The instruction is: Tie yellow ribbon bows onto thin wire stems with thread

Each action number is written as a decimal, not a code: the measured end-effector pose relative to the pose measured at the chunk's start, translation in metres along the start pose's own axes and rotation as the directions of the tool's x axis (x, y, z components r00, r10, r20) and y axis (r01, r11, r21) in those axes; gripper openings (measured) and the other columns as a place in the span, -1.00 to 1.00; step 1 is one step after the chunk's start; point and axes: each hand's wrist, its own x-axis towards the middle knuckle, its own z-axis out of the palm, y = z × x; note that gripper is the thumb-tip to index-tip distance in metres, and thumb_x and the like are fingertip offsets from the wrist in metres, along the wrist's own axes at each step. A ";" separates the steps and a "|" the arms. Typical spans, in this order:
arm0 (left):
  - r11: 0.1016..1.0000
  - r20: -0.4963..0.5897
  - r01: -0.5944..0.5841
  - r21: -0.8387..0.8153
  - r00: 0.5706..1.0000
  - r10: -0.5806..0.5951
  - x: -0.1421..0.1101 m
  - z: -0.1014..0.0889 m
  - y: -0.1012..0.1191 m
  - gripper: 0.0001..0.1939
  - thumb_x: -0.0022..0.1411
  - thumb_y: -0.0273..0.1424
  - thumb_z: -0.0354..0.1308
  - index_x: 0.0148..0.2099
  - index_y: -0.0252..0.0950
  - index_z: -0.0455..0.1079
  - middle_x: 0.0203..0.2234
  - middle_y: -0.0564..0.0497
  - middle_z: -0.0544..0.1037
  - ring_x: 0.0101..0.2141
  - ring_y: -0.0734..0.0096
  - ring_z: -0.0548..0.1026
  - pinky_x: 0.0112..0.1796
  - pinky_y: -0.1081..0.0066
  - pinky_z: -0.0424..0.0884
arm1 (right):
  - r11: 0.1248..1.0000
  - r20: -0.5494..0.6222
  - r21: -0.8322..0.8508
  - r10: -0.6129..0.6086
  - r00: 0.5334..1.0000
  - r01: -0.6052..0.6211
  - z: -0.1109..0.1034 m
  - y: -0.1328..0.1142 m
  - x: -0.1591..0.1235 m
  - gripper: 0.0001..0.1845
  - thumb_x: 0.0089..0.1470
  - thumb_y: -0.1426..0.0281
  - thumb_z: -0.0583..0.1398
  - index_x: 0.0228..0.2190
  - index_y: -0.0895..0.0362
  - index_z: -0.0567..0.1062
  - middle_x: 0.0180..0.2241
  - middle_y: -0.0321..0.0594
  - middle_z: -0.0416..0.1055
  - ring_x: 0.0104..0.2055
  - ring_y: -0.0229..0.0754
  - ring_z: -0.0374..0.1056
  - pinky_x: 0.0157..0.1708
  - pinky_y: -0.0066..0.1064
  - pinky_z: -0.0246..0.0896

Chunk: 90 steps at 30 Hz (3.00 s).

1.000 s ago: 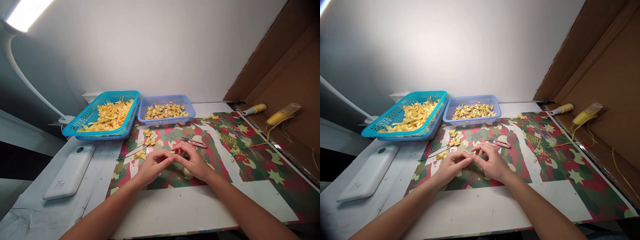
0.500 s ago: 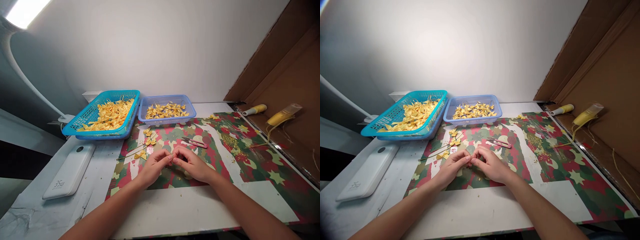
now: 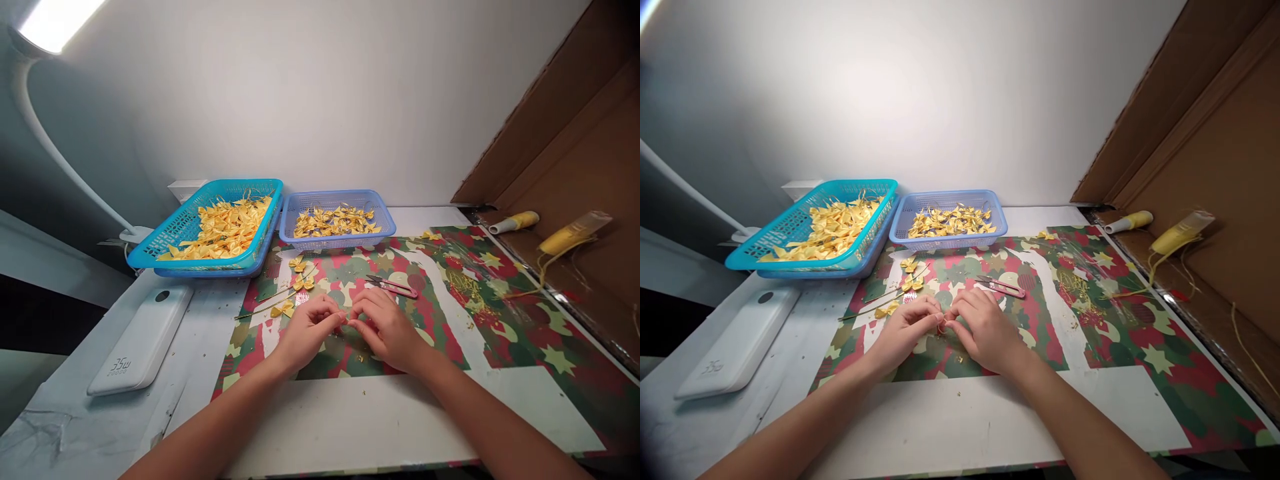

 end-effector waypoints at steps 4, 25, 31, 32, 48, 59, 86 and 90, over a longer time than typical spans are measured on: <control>0.997 -0.017 0.021 0.076 1.000 -0.020 -0.001 -0.001 0.002 -0.78 0.07 -0.42 0.13 -0.59 -0.31 0.43 -0.47 0.05 0.35 -0.40 0.45 0.35 -0.36 0.47 0.27 | 0.994 0.006 -0.096 -0.058 0.998 0.059 -0.003 -0.001 0.001 -0.89 0.22 0.46 0.05 -0.37 0.10 0.33 -0.30 -0.20 0.38 -0.24 -0.13 0.21 -0.21 -0.26 0.06; 0.966 0.338 0.260 -0.013 0.910 -0.240 -0.001 -0.023 0.017 -0.83 -0.02 -0.39 0.12 -0.60 -0.32 0.38 -0.42 0.06 0.30 -0.53 0.56 0.24 -0.57 0.49 0.15 | 0.978 0.160 0.178 0.077 0.984 -0.106 -0.010 -0.006 0.001 -0.85 0.26 0.40 0.02 -0.38 0.06 0.29 -0.31 -0.26 0.35 -0.22 -0.18 0.22 -0.10 -0.25 0.10; 0.984 0.351 0.175 -0.046 0.925 -0.148 -0.002 -0.022 0.014 -0.78 0.08 -0.32 0.13 -0.55 -0.31 0.37 -0.45 0.07 0.29 -0.50 0.52 0.24 -0.50 0.48 0.19 | 0.966 0.175 0.190 0.142 0.974 -0.174 -0.008 -0.008 0.000 -0.85 0.25 0.39 0.04 -0.39 0.07 0.32 -0.32 -0.25 0.35 -0.23 -0.16 0.21 -0.16 -0.25 0.13; 0.987 0.340 0.159 -0.036 0.930 -0.138 -0.002 -0.022 0.014 -0.76 0.10 -0.30 0.13 -0.54 -0.30 0.37 -0.44 0.07 0.29 -0.50 0.52 0.24 -0.50 0.49 0.19 | 0.949 0.183 0.235 0.168 0.969 -0.209 -0.008 -0.009 0.000 -0.85 0.25 0.38 0.04 -0.38 0.07 0.33 -0.32 -0.24 0.35 -0.23 -0.16 0.22 -0.17 -0.25 0.15; 0.938 0.159 -0.201 0.282 0.974 0.161 0.000 -0.026 0.015 -0.69 0.26 -0.26 0.09 -0.46 -0.29 0.49 -0.47 0.00 0.43 -0.38 0.40 0.36 -0.35 0.44 0.25 | 0.344 0.404 0.736 0.467 0.786 -0.583 -0.007 0.000 0.003 -0.71 0.04 0.15 0.25 -0.47 0.14 0.44 -0.49 -0.32 0.34 -0.47 -0.32 0.22 -0.43 -0.46 0.13; 0.757 0.251 -0.299 0.581 0.951 0.183 -0.005 -0.037 0.017 -0.84 0.16 -0.28 0.18 -0.27 -0.19 0.54 -0.32 -0.04 0.50 -0.20 0.21 0.40 -0.16 0.30 0.29 | 0.823 0.061 0.445 0.364 0.929 -0.352 -0.020 0.001 0.006 -0.78 0.18 0.33 0.09 -0.50 0.09 0.31 -0.38 -0.27 0.28 -0.30 -0.20 0.21 -0.29 -0.34 0.16; 0.894 -0.044 0.231 -0.383 0.963 -0.267 0.001 -0.007 -0.008 -0.63 -0.05 -0.13 0.35 -0.26 -0.30 0.59 -0.55 0.06 0.48 -0.63 0.68 0.14 -0.56 0.53 0.20 | 0.998 -0.078 -0.023 -0.054 0.996 0.052 -0.008 -0.003 0.002 -0.83 0.15 0.49 0.09 -0.40 0.05 0.44 -0.36 -0.24 0.34 -0.28 -0.17 0.21 -0.24 -0.26 0.10; 0.983 -0.064 0.160 -0.087 0.984 -0.165 -0.003 -0.004 -0.001 -0.75 -0.02 -0.21 0.32 -0.37 -0.30 0.61 -0.62 0.06 0.47 -0.58 0.56 0.23 -0.55 0.51 0.17 | 0.988 -0.069 -0.118 -0.107 0.992 0.098 -0.009 -0.002 0.001 -0.84 0.15 0.51 0.07 -0.38 0.07 0.43 -0.35 -0.23 0.37 -0.28 -0.17 0.20 -0.23 -0.24 0.05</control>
